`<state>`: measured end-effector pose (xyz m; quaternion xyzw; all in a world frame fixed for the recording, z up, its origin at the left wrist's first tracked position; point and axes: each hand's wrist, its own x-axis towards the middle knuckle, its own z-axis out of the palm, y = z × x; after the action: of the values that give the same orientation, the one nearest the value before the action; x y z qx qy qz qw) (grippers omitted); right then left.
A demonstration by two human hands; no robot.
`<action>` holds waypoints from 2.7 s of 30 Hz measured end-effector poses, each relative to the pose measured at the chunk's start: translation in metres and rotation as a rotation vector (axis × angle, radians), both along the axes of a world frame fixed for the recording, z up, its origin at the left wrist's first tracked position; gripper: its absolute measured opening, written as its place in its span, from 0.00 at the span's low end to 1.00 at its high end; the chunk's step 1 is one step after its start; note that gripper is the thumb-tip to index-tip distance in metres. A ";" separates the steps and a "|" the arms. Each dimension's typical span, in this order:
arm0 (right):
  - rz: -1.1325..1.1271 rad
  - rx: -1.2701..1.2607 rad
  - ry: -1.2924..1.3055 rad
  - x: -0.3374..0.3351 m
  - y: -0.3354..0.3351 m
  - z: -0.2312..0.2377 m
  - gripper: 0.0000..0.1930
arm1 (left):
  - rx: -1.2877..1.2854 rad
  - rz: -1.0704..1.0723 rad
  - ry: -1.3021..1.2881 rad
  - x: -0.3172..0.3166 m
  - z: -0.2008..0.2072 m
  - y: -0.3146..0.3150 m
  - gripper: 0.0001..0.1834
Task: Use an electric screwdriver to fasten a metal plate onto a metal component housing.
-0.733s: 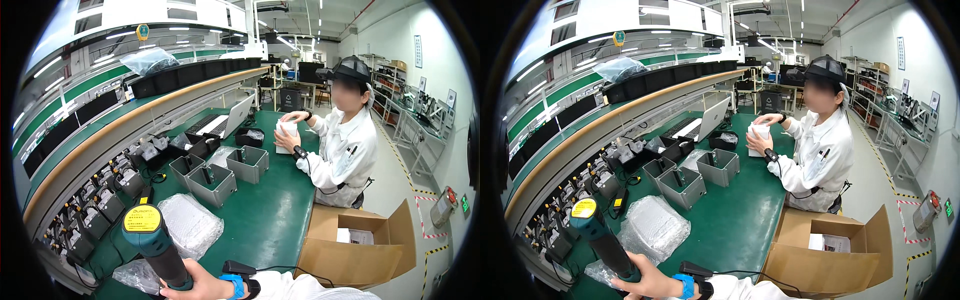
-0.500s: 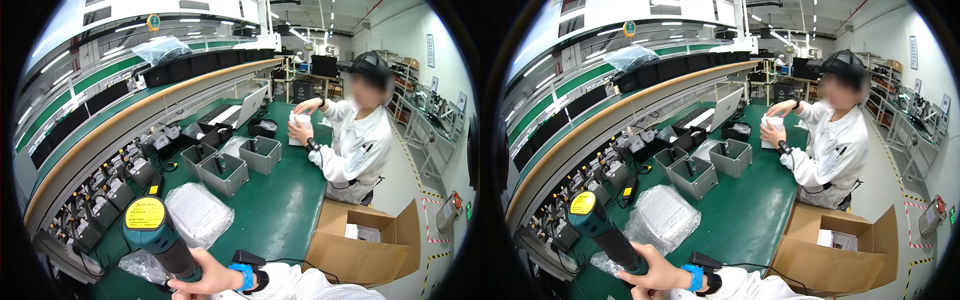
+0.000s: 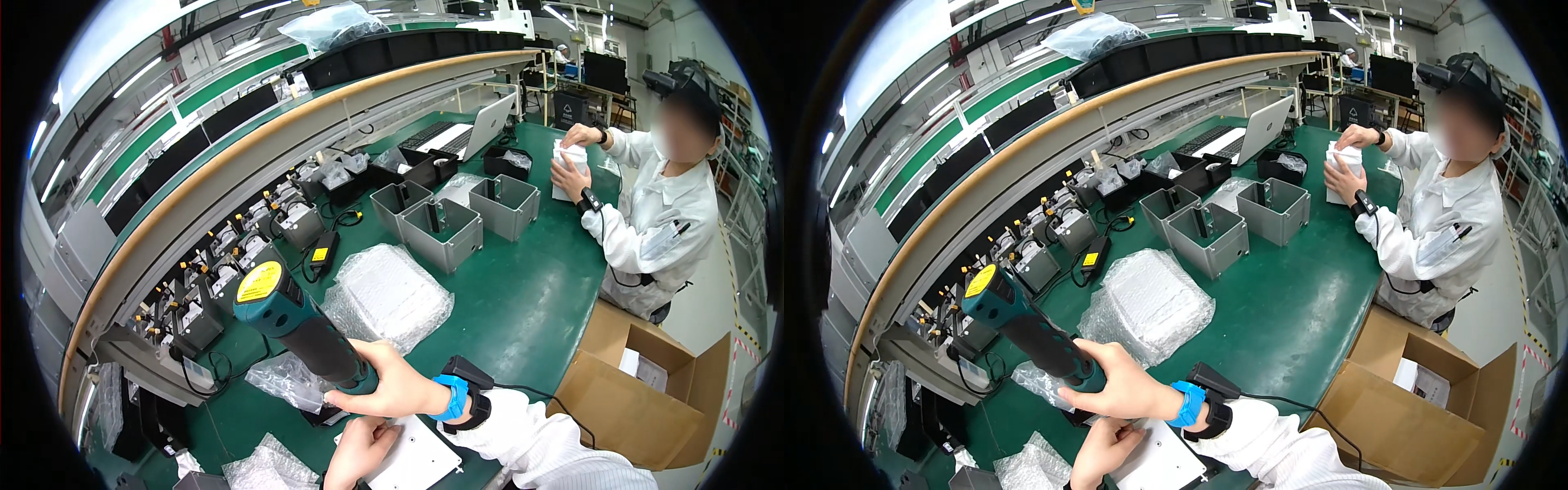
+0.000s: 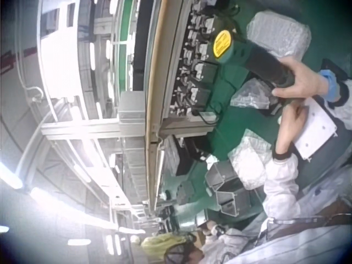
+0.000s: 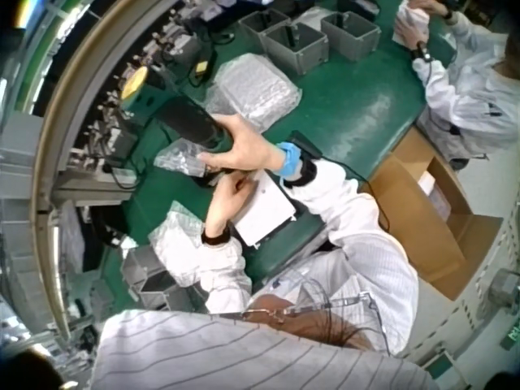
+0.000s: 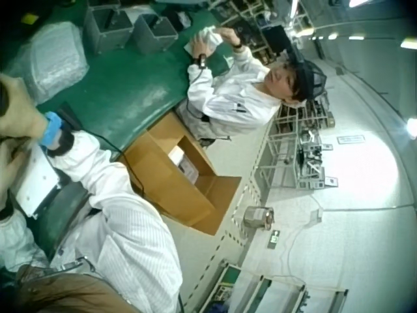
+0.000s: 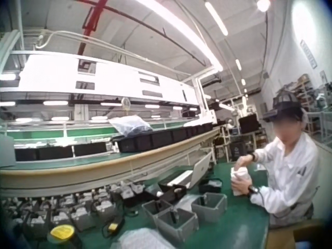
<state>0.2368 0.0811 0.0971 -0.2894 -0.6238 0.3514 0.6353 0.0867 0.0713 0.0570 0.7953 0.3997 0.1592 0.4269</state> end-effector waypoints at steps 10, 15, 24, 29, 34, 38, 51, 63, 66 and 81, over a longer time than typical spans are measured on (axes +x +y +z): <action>0.055 -0.014 -0.035 0.003 0.002 0.000 0.20 | -0.067 -0.089 -0.011 -0.003 -0.008 0.004 0.08; 0.059 0.007 -0.045 0.002 0.003 0.000 0.20 | -0.047 -0.087 -0.049 -0.003 -0.011 0.004 0.08; 0.067 0.021 -0.030 0.002 -0.001 -0.001 0.20 | 0.008 -0.092 0.048 0.002 0.009 -0.006 0.10; 0.081 -0.004 -0.048 0.007 -0.001 0.001 0.22 | 0.274 -0.089 0.221 -0.011 0.015 -0.030 0.27; 0.139 -0.059 -0.079 0.006 0.001 0.007 0.20 | 0.725 -0.064 0.292 -0.017 -0.018 -0.056 0.34; 0.198 -0.211 -0.038 0.003 -0.002 0.005 0.19 | 0.766 0.007 0.295 -0.020 -0.026 -0.061 0.34; 0.410 -0.253 0.133 0.011 -0.007 -0.006 0.14 | 0.693 -0.014 0.338 -0.020 -0.030 -0.074 0.34; 0.370 -0.165 -0.038 0.008 0.008 -0.004 0.15 | 0.745 0.012 0.279 -0.024 -0.024 -0.061 0.32; 0.338 -0.131 -0.087 0.014 0.005 -0.004 0.14 | 0.742 -0.013 0.285 -0.020 -0.027 -0.062 0.32; 0.319 -0.061 -0.041 0.019 -0.004 -0.003 0.15 | 0.731 -0.005 0.292 -0.017 -0.016 -0.065 0.32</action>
<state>0.2555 0.0772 0.0938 -0.2128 -0.6636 0.4608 0.5495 0.0692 0.0067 0.0415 0.9103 0.3710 0.1753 0.0545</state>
